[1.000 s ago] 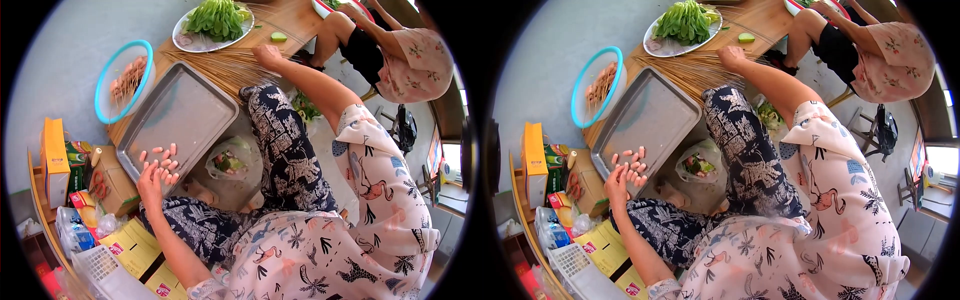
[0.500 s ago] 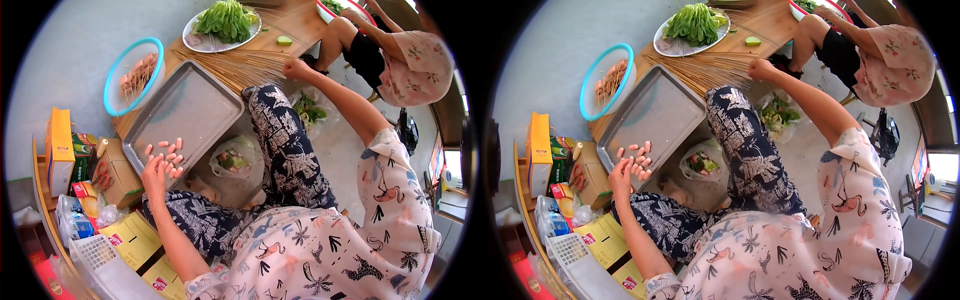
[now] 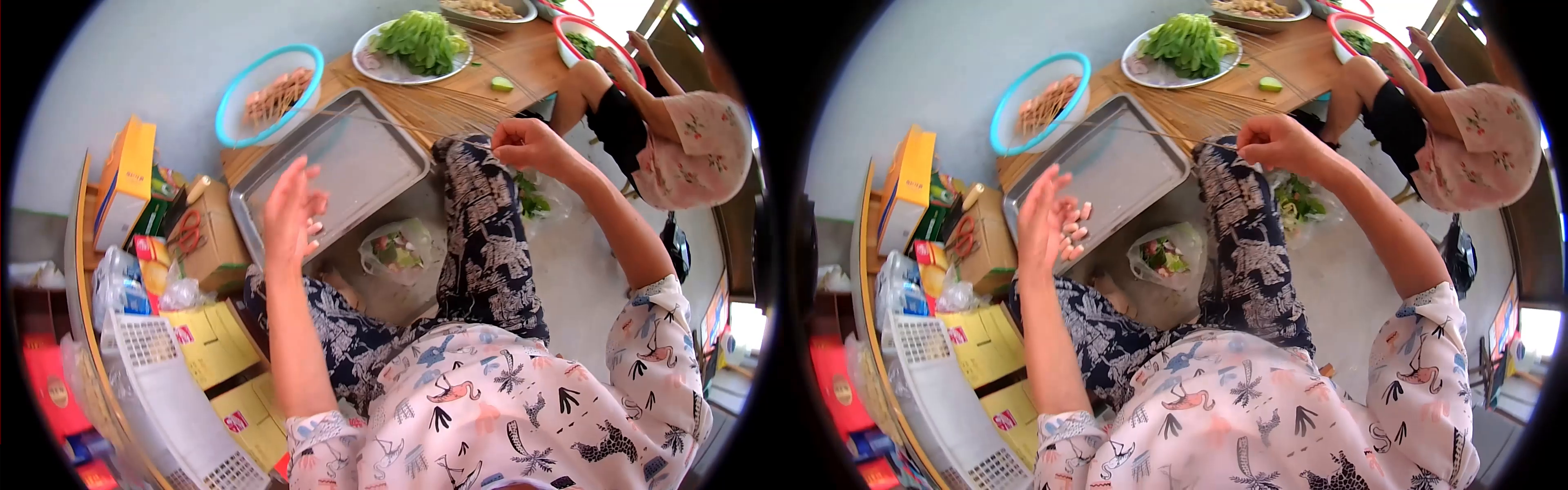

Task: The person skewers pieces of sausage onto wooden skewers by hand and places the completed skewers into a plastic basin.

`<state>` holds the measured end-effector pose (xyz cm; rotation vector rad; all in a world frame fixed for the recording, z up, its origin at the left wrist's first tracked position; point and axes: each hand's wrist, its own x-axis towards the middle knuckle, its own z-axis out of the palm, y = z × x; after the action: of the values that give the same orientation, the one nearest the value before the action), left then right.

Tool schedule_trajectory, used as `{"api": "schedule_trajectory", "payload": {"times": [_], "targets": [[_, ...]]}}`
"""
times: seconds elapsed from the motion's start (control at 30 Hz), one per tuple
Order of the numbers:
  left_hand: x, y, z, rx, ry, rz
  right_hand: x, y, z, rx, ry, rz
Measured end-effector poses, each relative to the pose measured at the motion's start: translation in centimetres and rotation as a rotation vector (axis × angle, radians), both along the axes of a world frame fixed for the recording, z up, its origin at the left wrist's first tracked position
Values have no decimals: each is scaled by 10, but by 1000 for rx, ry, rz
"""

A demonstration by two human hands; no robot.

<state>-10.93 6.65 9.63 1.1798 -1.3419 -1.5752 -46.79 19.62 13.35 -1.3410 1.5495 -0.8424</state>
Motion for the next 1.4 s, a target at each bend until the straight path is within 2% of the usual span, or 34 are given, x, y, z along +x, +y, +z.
{"api": "schedule_trajectory", "payload": {"times": [0.07, 0.1, 0.17, 0.3, 0.4, 0.47, 0.53, 0.57, 0.63, 0.73, 0.77, 0.87, 0.9, 0.97, 1.0, 1.07, 1.13, 1.2, 1.27, 1.33, 1.4], "targets": [[-6, 6, 13, 74, 446, -19, 25, -12, 1, -64, 183, 84], [0, 6, 10, 83, 438, 6, 39, -14, -1, -52, 173, 106], [10, 4, 4, -1, 575, 42, 58, -18, -3, -227, 323, 185], [41, 9, -2, -40, 545, 70, 83, -18, -6, -186, 267, 390], [51, 18, 4, 10, 511, 55, 107, -26, 0, -181, 162, 429], [44, 23, 7, -3, 496, 42, 125, -37, -9, -221, 143, 456], [36, 23, 5, -6, 458, -20, 149, -50, -29, -339, -47, 479], [32, 24, 5, -3, 456, -37, 159, -56, -32, -343, -52, 489], [30, 21, 2, 1, 456, -43, 179, -61, -36, -67, -374, 509], [36, 20, -2, 8, 429, -38, 187, -75, -43, 19, -396, 483], [40, 18, -4, 18, 361, 9, 187, -84, -57, 49, -499, 388], [66, 0, -31, 16, 200, 36, 160, -105, -98, 27, -462, 196], [75, -9, -45, 7, 16, 66, 152, -111, -111, 106, -444, 126], [86, -21, -77, -14, -268, 114, 150, -106, -104, 87, -505, 122], [89, -28, -87, -12, -270, 112, 150, -105, -98, 57, -552, 128], [95, -38, -108, -52, -481, 57, 150, -104, -97, 56, -562, 146], [89, -42, -129, -81, -507, 75, 149, -100, -99, 36, -520, 159], [71, -43, -137, -84, -683, -16, 150, -97, -101, 41, -513, 155], [59, -44, -141, -276, -903, -97, 149, -96, -101, 41, -501, 156], [62, -52, -171, -397, -1073, -114, 149, -96, -102, 71, -458, 162], [56, -51, -171, -365, -1120, -92, 151, -95, -103, 64, -447, 156]]}}
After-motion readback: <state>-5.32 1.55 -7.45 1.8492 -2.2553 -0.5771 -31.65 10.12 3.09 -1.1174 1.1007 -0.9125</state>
